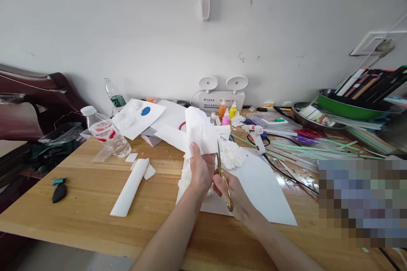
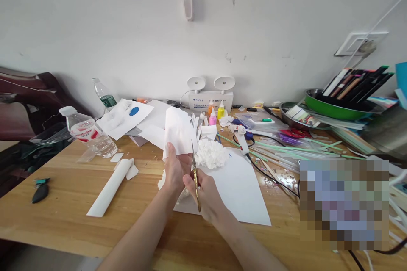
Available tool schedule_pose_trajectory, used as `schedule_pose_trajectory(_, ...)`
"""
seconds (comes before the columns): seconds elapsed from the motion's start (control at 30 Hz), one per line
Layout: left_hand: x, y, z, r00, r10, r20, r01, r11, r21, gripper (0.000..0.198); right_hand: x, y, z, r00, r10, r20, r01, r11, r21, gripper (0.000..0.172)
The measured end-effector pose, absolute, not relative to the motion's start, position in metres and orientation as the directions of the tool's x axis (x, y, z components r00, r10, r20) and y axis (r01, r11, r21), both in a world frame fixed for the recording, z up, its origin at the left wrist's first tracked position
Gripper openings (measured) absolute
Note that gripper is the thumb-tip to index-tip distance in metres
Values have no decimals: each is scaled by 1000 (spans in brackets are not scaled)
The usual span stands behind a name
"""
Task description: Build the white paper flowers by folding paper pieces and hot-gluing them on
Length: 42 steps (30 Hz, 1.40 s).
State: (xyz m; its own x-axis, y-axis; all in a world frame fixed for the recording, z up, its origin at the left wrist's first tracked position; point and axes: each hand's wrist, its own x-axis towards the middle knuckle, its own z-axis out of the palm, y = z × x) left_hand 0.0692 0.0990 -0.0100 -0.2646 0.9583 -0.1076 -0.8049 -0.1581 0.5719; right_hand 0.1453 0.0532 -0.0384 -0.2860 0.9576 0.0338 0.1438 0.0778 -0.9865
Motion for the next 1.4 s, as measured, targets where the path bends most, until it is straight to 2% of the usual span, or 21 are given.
schedule_pose_trajectory(0.17,70,97,-8,-264,960,-88,-803,-169,571,47,146,55,-43,-284,958,36,176,89,-980,37)
schedule_pose_trajectory(0.4,70,98,-11,-232,953,-195,-793,-69,605,51,146,56,-44,-270,962,27,207,85,-975,37)
schedule_pose_trajectory(0.53,70,98,-11,-177,971,-162,-807,-49,589,53,146,56,-41,-259,966,-2,211,54,-976,38)
schedule_pose_trajectory(0.9,72,98,-7,-223,974,-31,-824,-171,540,47,147,57,-53,-266,964,20,228,83,-970,42)
schedule_pose_trajectory(1.23,70,96,1,-195,980,-33,-848,-151,508,45,145,55,-48,-288,957,21,167,71,-983,51)
schedule_pose_trajectory(1.4,69,96,0,-165,986,-34,-839,-123,530,47,144,55,-47,-278,961,4,159,50,-986,55)
